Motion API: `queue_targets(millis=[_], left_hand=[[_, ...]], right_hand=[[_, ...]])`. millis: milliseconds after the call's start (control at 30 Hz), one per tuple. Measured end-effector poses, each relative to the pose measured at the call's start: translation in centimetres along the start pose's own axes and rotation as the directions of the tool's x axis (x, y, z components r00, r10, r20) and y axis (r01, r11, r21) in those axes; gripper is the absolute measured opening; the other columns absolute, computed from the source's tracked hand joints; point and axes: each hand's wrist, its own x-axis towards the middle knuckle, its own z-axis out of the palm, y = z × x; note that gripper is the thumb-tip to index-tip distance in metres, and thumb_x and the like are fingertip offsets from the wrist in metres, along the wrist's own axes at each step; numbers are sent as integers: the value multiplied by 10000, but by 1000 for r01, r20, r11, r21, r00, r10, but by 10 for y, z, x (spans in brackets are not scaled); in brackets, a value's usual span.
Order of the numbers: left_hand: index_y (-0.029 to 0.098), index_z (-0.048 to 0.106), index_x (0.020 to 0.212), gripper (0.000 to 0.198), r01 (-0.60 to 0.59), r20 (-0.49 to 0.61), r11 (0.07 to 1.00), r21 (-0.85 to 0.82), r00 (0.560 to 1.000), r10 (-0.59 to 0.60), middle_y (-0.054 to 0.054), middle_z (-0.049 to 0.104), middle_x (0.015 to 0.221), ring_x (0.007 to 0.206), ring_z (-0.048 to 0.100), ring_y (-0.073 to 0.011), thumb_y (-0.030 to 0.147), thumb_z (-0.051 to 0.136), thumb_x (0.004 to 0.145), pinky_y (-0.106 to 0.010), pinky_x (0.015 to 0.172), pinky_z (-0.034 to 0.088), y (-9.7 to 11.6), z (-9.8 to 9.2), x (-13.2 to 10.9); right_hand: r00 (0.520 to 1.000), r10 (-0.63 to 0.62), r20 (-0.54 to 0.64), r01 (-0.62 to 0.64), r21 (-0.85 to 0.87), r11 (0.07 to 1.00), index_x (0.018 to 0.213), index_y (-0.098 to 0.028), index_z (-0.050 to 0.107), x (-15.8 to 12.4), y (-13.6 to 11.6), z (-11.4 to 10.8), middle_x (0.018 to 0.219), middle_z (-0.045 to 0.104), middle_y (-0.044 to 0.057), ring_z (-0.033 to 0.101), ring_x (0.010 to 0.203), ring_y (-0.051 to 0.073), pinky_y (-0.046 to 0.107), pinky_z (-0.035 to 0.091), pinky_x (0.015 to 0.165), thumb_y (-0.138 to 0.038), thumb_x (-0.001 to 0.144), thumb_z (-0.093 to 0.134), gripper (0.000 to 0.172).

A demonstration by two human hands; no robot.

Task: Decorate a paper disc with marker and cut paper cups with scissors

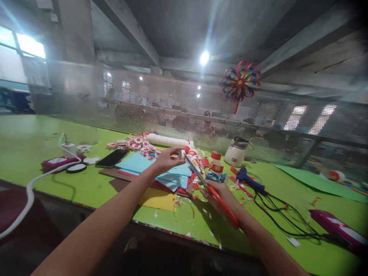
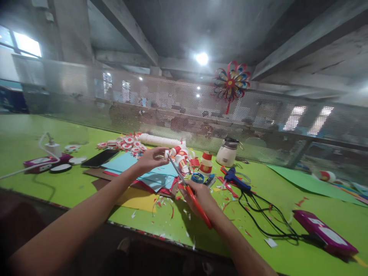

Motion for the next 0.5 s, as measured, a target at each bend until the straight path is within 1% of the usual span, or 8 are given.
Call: queue_targets(millis=[67, 200, 267, 333, 433, 500], left_hand=[[154, 630, 1192, 585, 4, 6, 1000, -6, 1000, -4, -101, 714, 1055, 922, 680, -207, 319, 795, 655, -357, 855, 547, 1, 0, 0], [147, 626, 1192, 573, 4, 25, 1000, -15, 1000, -3, -108, 712, 1077, 923, 684, -207, 318, 785, 669, -358, 857, 549, 3, 0, -1], [149, 624, 1201, 572, -3, 31, 1000, -15, 999, 4, -112, 707, 1091, 930, 682, -209, 318, 779, 677, -357, 851, 550, 4, 0, -1], [153, 622, 1210, 573, -13, 33, 1000, -7, 999, 14, -113, 702, 1100, 936, 679, -210, 321, 774, 683, -356, 851, 550, 4, 0, -1], [152, 613, 1223, 573, -31, 32, 999, 16, 999, 30, -116, 695, 1108, 940, 674, -208, 326, 762, 698, -355, 847, 550, 5, -1, -1], [151, 610, 1221, 569, -40, 35, 998, 41, 999, 39, -110, 701, 1079, 917, 676, -202, 318, 757, 697, -350, 826, 555, 5, -3, -1]], right_hand=[[1000, 1, -8, -1, -5, 1000, 835, -140, 675, 0, -1, 0, 665, 626, 40, 531, 593, 168, 269, 408, 574, -340, 846, 487, 275], [1000, -2, -17, 1, -4, 1000, 899, -140, 691, -1, -1, 0, 681, 647, 46, 530, 581, 169, 272, 411, 571, -347, 855, 485, 296], [1000, -5, -16, 5, -2, 1000, 885, -146, 691, -1, -1, 0, 665, 638, 39, 523, 573, 166, 269, 408, 566, -355, 861, 485, 294], [1000, -9, -16, 9, -1, 1000, 855, -153, 685, -2, 0, 0, 647, 623, 31, 514, 567, 164, 267, 403, 560, -364, 860, 494, 285], [1000, -3, -13, 3, 9, 1000, 862, -161, 675, -2, 0, -1, 651, 611, 22, 510, 570, 161, 265, 404, 561, -350, 855, 509, 252], [1000, 1, 0, -1, 23, 1000, 858, -166, 664, -3, -1, -3, 668, 611, 17, 516, 588, 158, 259, 409, 570, -327, 858, 511, 222]])
